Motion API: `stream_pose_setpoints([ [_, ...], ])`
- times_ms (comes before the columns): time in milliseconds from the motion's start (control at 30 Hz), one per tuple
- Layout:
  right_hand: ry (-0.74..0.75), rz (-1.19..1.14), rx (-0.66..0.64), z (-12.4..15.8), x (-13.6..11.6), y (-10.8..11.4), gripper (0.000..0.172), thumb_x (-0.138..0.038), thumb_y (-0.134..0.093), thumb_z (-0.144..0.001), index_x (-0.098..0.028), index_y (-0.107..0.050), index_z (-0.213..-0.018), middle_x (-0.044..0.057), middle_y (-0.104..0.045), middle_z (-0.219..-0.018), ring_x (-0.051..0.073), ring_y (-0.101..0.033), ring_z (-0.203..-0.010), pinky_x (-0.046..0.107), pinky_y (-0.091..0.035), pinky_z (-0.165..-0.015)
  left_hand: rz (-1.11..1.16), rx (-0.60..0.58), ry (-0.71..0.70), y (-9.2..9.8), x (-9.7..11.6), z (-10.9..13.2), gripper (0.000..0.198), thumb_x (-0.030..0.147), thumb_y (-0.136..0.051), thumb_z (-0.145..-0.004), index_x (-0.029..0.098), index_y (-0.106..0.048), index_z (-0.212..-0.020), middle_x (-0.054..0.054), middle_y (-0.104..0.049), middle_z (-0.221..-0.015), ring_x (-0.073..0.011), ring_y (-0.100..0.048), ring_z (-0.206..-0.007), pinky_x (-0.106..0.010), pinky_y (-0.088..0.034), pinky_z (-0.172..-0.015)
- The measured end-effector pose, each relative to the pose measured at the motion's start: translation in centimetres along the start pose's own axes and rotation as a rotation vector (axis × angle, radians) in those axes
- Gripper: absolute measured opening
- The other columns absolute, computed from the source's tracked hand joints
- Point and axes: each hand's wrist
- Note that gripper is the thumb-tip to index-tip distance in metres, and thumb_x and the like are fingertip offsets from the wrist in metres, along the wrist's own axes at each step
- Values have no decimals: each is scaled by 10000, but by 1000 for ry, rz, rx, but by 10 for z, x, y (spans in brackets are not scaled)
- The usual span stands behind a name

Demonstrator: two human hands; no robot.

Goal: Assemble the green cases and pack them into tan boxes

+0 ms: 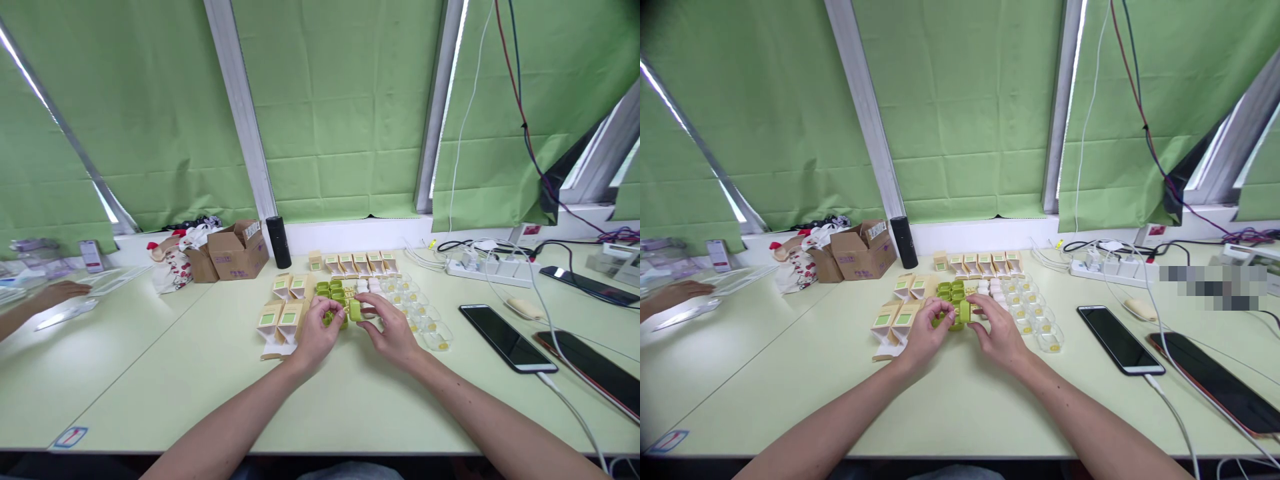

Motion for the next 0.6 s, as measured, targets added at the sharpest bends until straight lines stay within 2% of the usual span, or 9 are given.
stream_pose_setpoints([
  [600, -10, 0, 6, 0, 0, 1, 492, -136, -610, -979, -308, -578, -1438, 102, -686, -1377, 274, -738, -1167, 478, -712, -938, 1, 10, 15, 1, 0, 0, 164, 335, -684, -947, 210, -703, -843, -56, -658, -939, -215, -621, -907, -344, -522, -844],
])
Point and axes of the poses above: each hand's wrist, its own z-axis away from the middle knuckle, its own y-axis out of the back of the hand, x = y × z
